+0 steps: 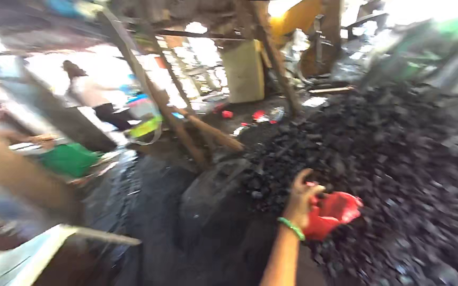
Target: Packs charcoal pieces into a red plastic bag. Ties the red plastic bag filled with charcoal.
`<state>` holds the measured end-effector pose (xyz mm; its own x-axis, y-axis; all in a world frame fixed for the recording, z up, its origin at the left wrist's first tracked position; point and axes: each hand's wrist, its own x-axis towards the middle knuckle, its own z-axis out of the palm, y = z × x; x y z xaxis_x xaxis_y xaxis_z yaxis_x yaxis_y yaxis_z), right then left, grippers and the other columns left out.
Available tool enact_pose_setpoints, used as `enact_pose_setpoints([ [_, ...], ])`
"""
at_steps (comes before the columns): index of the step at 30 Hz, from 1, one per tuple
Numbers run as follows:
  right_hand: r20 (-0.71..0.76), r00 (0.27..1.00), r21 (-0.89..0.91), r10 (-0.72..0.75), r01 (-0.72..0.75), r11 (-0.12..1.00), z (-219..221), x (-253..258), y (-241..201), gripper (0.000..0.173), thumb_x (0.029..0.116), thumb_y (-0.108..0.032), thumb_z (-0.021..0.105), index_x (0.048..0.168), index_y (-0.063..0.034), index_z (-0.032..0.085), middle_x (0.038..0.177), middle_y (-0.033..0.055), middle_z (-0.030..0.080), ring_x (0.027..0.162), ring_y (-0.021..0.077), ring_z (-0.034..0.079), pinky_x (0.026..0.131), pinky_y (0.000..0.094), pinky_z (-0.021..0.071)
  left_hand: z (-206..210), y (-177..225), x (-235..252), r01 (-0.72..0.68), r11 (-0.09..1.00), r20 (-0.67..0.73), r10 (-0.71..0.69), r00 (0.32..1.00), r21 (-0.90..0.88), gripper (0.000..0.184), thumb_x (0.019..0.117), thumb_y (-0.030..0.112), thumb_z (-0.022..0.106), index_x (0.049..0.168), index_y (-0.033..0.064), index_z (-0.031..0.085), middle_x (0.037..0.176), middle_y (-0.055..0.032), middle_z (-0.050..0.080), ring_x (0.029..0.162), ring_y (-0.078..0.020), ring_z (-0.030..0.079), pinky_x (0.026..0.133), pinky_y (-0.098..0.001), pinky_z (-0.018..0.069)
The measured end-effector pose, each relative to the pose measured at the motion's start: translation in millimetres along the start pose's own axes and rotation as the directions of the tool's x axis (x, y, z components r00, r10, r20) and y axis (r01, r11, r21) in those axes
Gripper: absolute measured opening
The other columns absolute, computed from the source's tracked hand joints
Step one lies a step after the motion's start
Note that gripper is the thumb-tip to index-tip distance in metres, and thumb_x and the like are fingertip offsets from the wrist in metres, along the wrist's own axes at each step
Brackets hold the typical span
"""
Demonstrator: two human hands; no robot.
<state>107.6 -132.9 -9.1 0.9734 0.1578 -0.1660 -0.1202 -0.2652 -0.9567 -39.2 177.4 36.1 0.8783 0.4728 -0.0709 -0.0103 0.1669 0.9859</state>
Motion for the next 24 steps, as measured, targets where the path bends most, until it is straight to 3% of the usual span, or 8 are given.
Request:
enact_pose_setpoints([
  [3,-0.288,0.932,0.245,0.221,-0.152,0.958,-7,27,121,0.039,0.1075,-0.017,0.050,0.143,-0.0011,0.047,0.120,0.0187,0.060,0.091,0.0186,0.062,0.078,0.0388,0.0543,-11,3,-5,-0.029,0.999,-0.013,0.028,1.000,-0.043,0.045,0.1044,0.013,0.045,0.149,0.0175,0.045,0.104,-0.0088,0.067,0.075,-0.0137,0.065,0.062,-0.0275,0.0547],
  [6,-0.504,0.727,0.248,0.466,-0.395,0.884,10,8,196,0.048,0.1025,-0.012,0.058,0.144,0.0075,0.045,0.140,0.0342,0.050,0.124,0.0410,0.054,0.102,0.0541,0.0453,-24,10,-10,-0.045,0.992,-0.064,0.037,0.997,-0.121,0.048,0.0996,0.022,0.034,0.146,0.0182,0.046,0.102,-0.0062,0.072,0.075,-0.0137,0.070,0.060,-0.0270,0.0573],
  [9,-0.562,0.488,0.213,0.668,-0.696,0.686,18,-18,242,0.073,0.1018,-0.025,0.059,0.159,0.0035,0.024,0.161,0.0351,0.023,0.149,0.0468,0.028,0.121,0.0550,0.0287,-33,18,-11,-0.029,0.987,-0.084,0.016,0.996,-0.160,0.048,0.1006,0.031,0.033,0.145,0.0160,0.044,0.100,-0.0059,0.074,0.075,-0.0155,0.072,0.060,-0.0292,0.0594],
  [12,-0.593,0.320,0.285,0.739,-0.775,0.564,15,-37,274,0.076,0.1026,-0.030,0.056,0.161,0.0026,0.019,0.162,0.0319,0.025,0.150,0.0417,0.029,0.122,0.0507,0.0288,-34,28,-8,0.064,0.988,-0.038,-0.070,0.997,-0.140,0.049,0.1024,0.029,0.021,0.148,0.0170,0.035,0.114,-0.0072,0.073,0.080,-0.0169,0.072,0.064,-0.0293,0.0588],
  [15,-0.542,0.248,0.392,0.803,-0.770,0.503,5,-45,284,0.072,0.1039,-0.031,0.053,0.159,0.0039,0.022,0.160,0.0307,0.029,0.149,0.0393,0.032,0.120,0.0495,0.0310,-32,32,0,0.103,0.982,-0.004,-0.105,0.994,-0.155,0.045,0.1035,0.028,0.021,0.145,0.0180,0.035,0.116,-0.0089,0.073,0.081,-0.0194,0.073,0.065,-0.0299,0.0594],
  [19,-0.488,0.308,0.393,0.817,-0.758,0.521,4,-27,299,0.066,0.1023,-0.024,0.059,0.157,0.0012,0.032,0.161,0.0314,0.026,0.149,0.0430,0.030,0.118,0.0558,0.0320,-21,34,8,0.119,0.982,0.008,-0.119,0.993,-0.144,0.042,0.1047,0.027,0.020,0.142,0.0199,0.037,0.118,-0.0072,0.072,0.082,-0.0175,0.072,0.065,-0.0283,0.0584],
  [21,-0.470,0.423,0.316,0.775,-0.739,0.595,15,-14,293,0.072,0.1013,-0.019,0.060,0.159,0.0015,0.023,0.163,0.0324,0.022,0.151,0.0441,0.027,0.120,0.0553,0.0289,-18,34,12,0.129,0.981,0.026,-0.126,0.992,-0.147,0.043,0.1041,0.028,0.020,0.143,0.0210,0.036,0.118,-0.0077,0.072,0.083,-0.0178,0.073,0.065,-0.0287,0.0590],
  [24,-0.457,0.660,0.198,0.597,-0.579,0.791,36,3,276,0.060,0.0951,-0.003,0.064,0.151,0.0018,0.043,0.152,0.0333,0.040,0.141,0.0453,0.042,0.115,0.0578,0.0366,-13,33,17,0.137,0.981,0.026,-0.134,0.991,-0.138,0.044,0.1040,0.028,0.019,0.144,0.0213,0.037,0.117,-0.0077,0.073,0.083,-0.0176,0.073,0.067,-0.0287,0.0597],
])
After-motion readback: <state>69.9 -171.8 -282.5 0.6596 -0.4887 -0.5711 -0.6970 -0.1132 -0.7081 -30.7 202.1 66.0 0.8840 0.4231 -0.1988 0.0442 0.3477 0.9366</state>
